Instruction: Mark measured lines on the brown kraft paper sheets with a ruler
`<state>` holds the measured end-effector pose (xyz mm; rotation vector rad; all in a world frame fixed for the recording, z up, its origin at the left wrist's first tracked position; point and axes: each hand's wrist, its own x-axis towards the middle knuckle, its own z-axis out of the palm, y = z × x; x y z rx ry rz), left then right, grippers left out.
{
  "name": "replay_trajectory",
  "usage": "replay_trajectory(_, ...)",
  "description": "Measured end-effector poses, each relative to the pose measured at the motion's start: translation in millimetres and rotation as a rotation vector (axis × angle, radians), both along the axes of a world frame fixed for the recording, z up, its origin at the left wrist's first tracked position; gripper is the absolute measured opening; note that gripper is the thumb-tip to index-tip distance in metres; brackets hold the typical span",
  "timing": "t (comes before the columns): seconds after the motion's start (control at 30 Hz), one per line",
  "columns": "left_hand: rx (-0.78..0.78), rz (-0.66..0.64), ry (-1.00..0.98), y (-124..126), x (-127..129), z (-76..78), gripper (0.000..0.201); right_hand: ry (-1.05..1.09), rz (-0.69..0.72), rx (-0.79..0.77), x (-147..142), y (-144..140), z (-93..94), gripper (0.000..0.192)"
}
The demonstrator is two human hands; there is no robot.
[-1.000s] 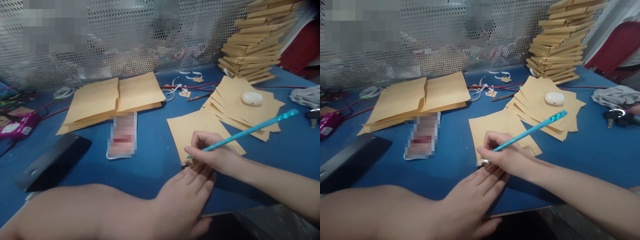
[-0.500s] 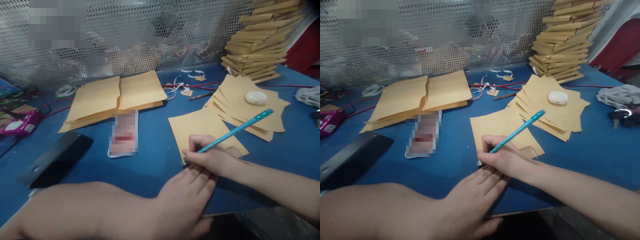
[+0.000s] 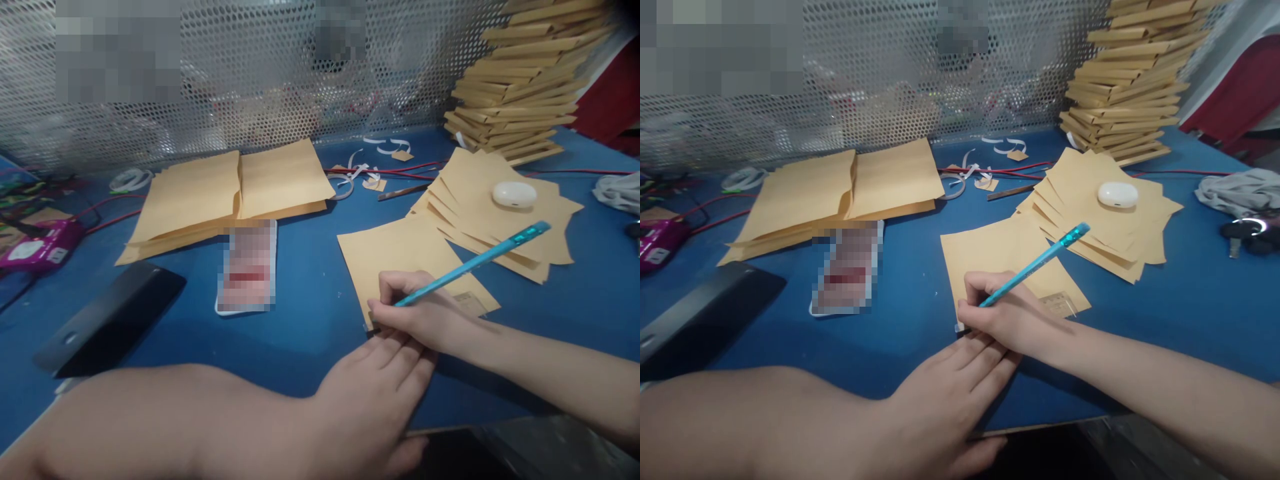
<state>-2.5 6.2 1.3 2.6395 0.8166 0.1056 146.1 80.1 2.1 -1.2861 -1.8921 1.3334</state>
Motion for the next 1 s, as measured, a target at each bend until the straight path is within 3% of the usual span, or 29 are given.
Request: replay_trajectory(1.0,0.001,0.009,-0.017,0.4,-0.4,2.6,0.075,-0.034,0.032,0.007,0.3,-0.1,0.7,0.024)
